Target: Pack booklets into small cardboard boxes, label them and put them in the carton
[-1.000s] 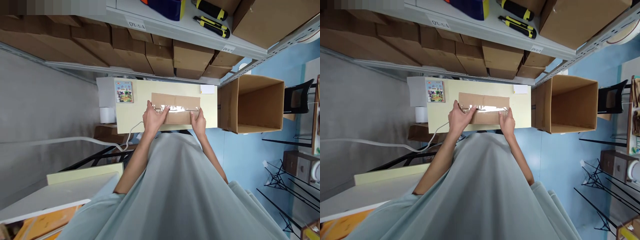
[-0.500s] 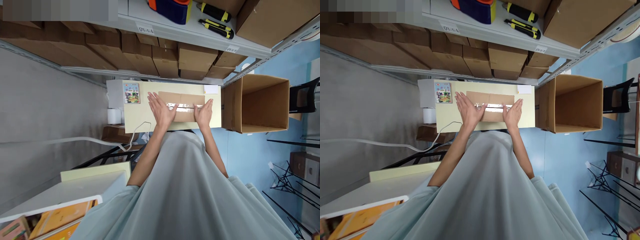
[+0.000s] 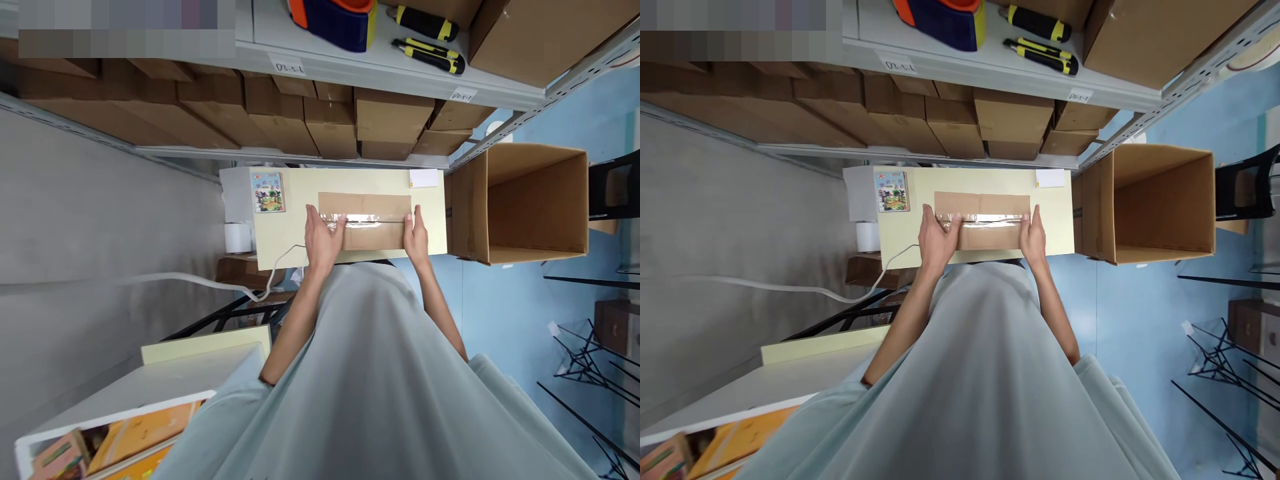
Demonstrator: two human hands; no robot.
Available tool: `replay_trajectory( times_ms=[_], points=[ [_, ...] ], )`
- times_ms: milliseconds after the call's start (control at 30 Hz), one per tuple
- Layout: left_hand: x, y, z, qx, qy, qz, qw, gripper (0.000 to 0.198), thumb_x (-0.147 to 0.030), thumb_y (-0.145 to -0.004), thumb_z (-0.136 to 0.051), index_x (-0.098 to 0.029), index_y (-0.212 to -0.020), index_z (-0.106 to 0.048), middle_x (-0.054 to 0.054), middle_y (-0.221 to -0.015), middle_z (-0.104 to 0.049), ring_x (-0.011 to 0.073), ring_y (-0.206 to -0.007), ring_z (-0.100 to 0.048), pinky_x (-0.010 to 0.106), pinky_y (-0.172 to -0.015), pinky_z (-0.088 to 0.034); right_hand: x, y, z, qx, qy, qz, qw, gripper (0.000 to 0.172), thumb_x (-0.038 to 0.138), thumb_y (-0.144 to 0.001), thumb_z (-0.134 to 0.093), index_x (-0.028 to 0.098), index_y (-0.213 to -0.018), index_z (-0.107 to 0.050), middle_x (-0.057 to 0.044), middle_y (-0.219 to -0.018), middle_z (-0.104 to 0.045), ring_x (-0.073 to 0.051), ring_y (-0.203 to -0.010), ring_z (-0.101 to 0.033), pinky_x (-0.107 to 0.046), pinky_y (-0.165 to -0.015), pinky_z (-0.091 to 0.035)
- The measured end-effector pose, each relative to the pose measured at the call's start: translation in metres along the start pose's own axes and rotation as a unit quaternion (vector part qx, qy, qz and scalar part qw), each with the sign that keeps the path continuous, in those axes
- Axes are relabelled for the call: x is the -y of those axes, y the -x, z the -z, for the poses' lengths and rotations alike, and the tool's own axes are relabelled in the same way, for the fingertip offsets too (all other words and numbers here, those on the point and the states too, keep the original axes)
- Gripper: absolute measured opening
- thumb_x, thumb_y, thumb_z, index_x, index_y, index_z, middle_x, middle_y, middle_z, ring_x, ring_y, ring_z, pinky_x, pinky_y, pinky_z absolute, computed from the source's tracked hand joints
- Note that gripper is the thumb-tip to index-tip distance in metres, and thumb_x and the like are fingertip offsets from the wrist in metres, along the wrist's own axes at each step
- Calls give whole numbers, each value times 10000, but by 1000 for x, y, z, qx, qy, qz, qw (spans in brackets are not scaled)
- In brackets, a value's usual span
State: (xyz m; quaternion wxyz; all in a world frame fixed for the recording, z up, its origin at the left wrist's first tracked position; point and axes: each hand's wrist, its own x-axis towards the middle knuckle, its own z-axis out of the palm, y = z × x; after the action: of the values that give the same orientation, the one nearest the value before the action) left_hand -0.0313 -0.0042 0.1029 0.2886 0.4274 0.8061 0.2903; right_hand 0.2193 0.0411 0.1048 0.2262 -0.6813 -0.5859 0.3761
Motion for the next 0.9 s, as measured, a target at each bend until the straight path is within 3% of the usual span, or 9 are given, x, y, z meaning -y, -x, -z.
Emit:
replay_trajectory(
  times_ms=[100,200,333,467,567,700,800,900],
  points=[
    [3,4,8,10,-12,23,1000,841,-613,-988,-682,-53,-1593,-517,283,-1460,-687,430,-1407,-640,499,-1194,-490,-5,5,-5,22,-42,-10,999,945,806,-1071,-238,183,-1780,-209,-135,-1793,-357,-352,-1649,-382,-578,-1346,-326],
    [14,-5,15,11,47,2,999,542,-546,-1057,-577,-131,-1372,-724,167,-1207,-820,352,-1212,-747,410,-1071,-555,-13,-1,-8,27,-85,1,996,900,791,-1077,-251,214,-1769,-270,-95,-1777,-403,-314,-1654,-379,-543,-1360,-311],
    [24,-21,13,-3,158,-21,987,469,-473,-1042,-589,-127,-1299,-774,137,-1301,-808,312,-1222,-746,379,-1060,-567,-19,-16,-8,35,-166,26,985,883,791,-1063,-321,224,-1738,-361,-52,-1782,-401,-250,-1668,-348,-475,-1395,-239],
    [13,-26,14,-37,159,-2,987,439,-447,-1029,-614,-106,-1229,-804,161,-1215,-826,333,-1186,-762,405,-1068,-570,-6,-23,0,66,-207,5,976,874,780,-1049,-394,217,-1718,-407,-66,-1771,-420,-255,-1649,-382,-481,-1385,-265],
    [-7,-27,31,-55,160,-60,984,446,-510,-1052,-595,-149,-1194,-815,126,-1171,-831,325,-1184,-759,412,-1070,-578,15,-26,21,52,-200,56,977,771,730,-1075,-405,273,-1695,-453,-43,-1743,-472,-251,-1628,-413,-489,-1384,-265],
    [-24,-29,58,-70,213,-152,963,460,-541,-1045,-634,-194,-1315,-770,107,-1358,-759,269,-1302,-698,386,-1104,-585,34,-31,52,-17,-147,152,977,616,621,-1095,-464,315,-1622,-555,-55,-1682,-538,-265,-1599,-437,-516,-1362,-308],
    [-11,-25,57,-61,242,-125,960,436,-467,-1018,-690,-206,-1366,-725,120,-1402,-712,252,-1267,-710,385,-1063,-619,27,-25,54,-55,-107,170,978,536,545,-1049,-580,293,-1516,-659,-114,-1569,-605,-288,-1477,-553,-518,-1253,-466],
    [23,-15,33,-35,281,-62,957,401,-303,-975,-686,-205,-1363,-660,140,-1393,-703,269,-1268,-723,438,-1095,-613,2,-10,35,-40,-114,143,982,495,476,-1022,-594,268,-1460,-697,-145,-1450,-656,-281,-1304,-670,-483,-1099,-594]
  ],
)
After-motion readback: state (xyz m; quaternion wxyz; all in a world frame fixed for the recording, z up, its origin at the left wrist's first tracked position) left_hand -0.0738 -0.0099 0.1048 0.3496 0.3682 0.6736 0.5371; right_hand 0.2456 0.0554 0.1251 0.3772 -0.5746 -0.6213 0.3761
